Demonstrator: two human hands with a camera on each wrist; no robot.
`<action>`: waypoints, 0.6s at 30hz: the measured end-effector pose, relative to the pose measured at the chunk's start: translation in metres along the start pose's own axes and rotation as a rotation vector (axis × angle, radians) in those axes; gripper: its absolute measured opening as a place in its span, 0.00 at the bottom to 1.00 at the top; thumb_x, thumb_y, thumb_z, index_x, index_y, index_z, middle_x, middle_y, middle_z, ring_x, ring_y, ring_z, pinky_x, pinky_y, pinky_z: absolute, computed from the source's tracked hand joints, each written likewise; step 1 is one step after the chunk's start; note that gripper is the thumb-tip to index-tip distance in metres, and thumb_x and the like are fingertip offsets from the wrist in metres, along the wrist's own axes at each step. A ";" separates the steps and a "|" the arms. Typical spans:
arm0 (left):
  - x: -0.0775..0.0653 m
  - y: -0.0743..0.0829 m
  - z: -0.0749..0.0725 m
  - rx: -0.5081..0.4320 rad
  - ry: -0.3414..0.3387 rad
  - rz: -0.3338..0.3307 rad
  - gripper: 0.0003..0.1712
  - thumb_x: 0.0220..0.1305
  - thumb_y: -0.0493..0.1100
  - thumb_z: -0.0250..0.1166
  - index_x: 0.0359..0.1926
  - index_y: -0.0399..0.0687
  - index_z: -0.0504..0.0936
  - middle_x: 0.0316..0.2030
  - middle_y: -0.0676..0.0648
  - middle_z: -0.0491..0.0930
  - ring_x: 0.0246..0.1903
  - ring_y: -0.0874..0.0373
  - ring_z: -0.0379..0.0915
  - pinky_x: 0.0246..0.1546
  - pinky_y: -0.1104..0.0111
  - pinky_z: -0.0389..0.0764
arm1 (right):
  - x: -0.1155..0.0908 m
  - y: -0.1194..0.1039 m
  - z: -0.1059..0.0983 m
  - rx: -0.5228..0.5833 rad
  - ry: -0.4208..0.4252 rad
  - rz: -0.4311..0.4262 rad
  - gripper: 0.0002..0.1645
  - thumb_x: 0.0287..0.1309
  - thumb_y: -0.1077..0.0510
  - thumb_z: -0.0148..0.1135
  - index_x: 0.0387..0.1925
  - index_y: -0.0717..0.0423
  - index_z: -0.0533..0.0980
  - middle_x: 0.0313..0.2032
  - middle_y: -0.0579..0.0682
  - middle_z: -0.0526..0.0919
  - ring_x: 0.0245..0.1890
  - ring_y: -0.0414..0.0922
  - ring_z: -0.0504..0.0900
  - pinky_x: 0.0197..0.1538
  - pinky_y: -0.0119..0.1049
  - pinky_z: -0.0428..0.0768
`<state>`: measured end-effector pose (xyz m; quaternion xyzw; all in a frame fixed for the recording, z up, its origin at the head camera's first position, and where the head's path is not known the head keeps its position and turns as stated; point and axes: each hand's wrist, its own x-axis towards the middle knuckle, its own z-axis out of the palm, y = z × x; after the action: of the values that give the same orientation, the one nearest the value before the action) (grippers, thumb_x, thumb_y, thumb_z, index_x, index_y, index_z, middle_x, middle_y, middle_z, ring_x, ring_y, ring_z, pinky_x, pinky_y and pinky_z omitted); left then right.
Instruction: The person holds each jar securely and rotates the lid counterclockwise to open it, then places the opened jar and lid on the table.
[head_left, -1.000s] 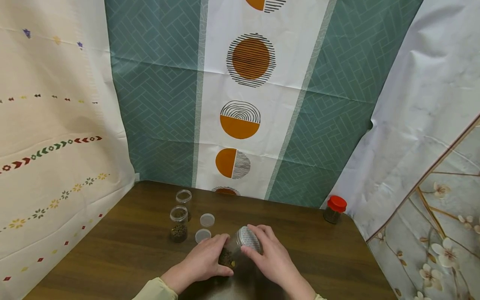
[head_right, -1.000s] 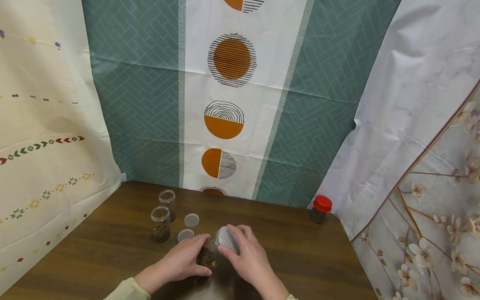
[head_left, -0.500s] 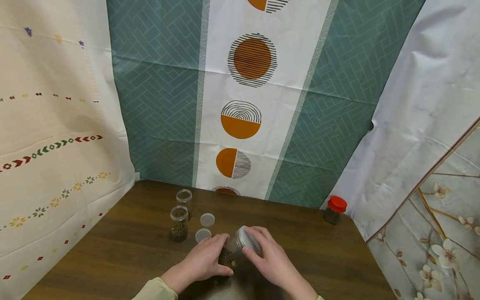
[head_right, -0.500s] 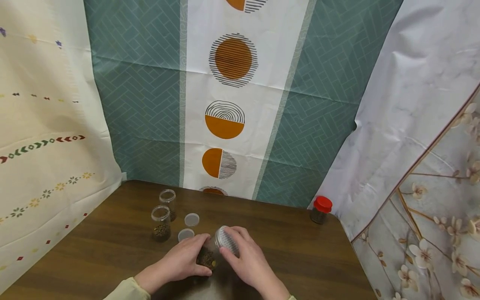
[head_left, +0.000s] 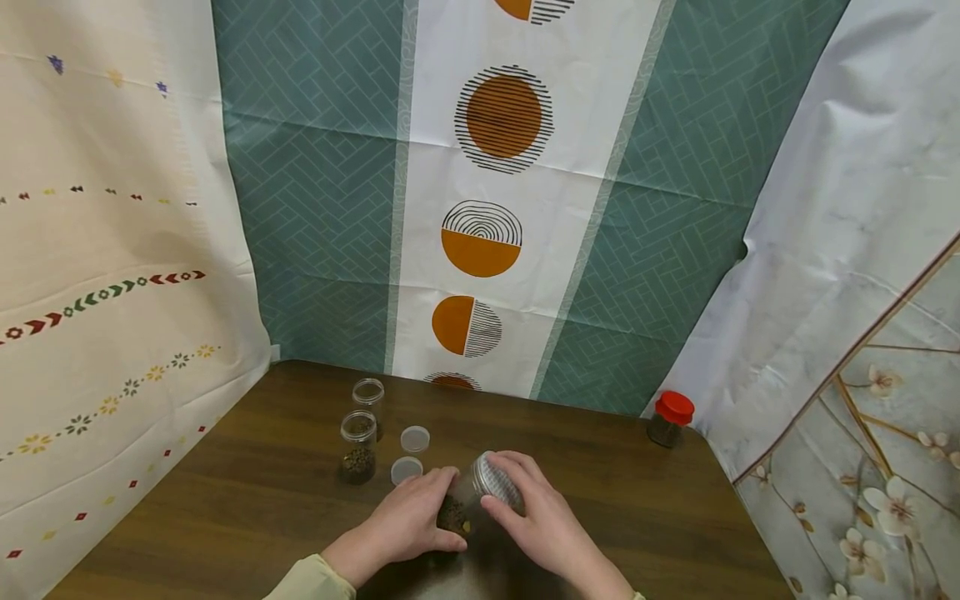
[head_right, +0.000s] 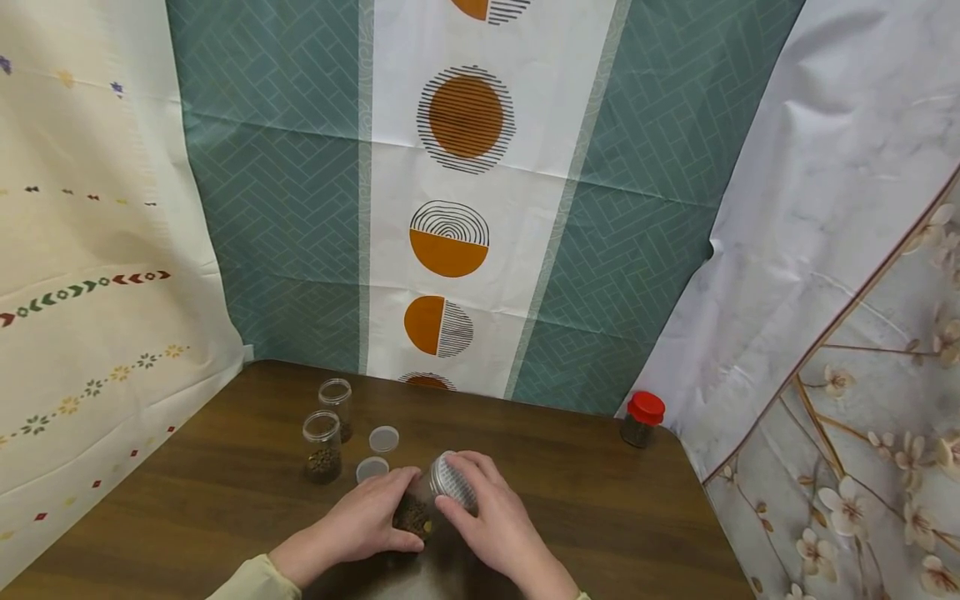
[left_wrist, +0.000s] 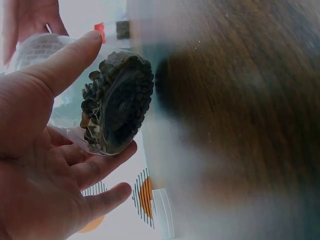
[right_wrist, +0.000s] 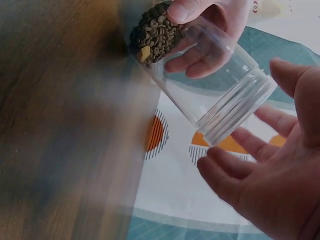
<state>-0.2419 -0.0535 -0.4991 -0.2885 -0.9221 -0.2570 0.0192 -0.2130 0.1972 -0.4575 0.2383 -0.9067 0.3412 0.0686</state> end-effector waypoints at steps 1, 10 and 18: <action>0.000 0.000 0.000 0.000 -0.001 -0.001 0.54 0.56 0.63 0.86 0.72 0.38 0.73 0.60 0.43 0.83 0.57 0.46 0.82 0.59 0.43 0.80 | 0.000 0.000 0.000 -0.011 0.007 0.013 0.34 0.79 0.36 0.65 0.78 0.39 0.73 0.74 0.44 0.72 0.63 0.50 0.82 0.59 0.57 0.83; 0.000 0.001 -0.001 -0.008 -0.013 -0.011 0.54 0.57 0.63 0.86 0.73 0.39 0.73 0.61 0.42 0.82 0.57 0.45 0.82 0.59 0.43 0.81 | 0.005 -0.003 -0.002 -0.073 0.014 0.080 0.40 0.75 0.30 0.66 0.78 0.42 0.74 0.68 0.49 0.76 0.54 0.49 0.84 0.51 0.55 0.84; 0.001 0.000 -0.002 -0.008 -0.026 -0.020 0.54 0.57 0.64 0.86 0.73 0.39 0.73 0.62 0.42 0.82 0.57 0.43 0.82 0.58 0.43 0.81 | 0.003 -0.002 -0.002 -0.025 0.004 0.032 0.34 0.79 0.34 0.64 0.77 0.39 0.74 0.70 0.45 0.75 0.57 0.49 0.83 0.53 0.54 0.85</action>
<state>-0.2434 -0.0536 -0.4975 -0.2826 -0.9241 -0.2573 0.0034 -0.2152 0.1961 -0.4537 0.2220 -0.9145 0.3313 0.0680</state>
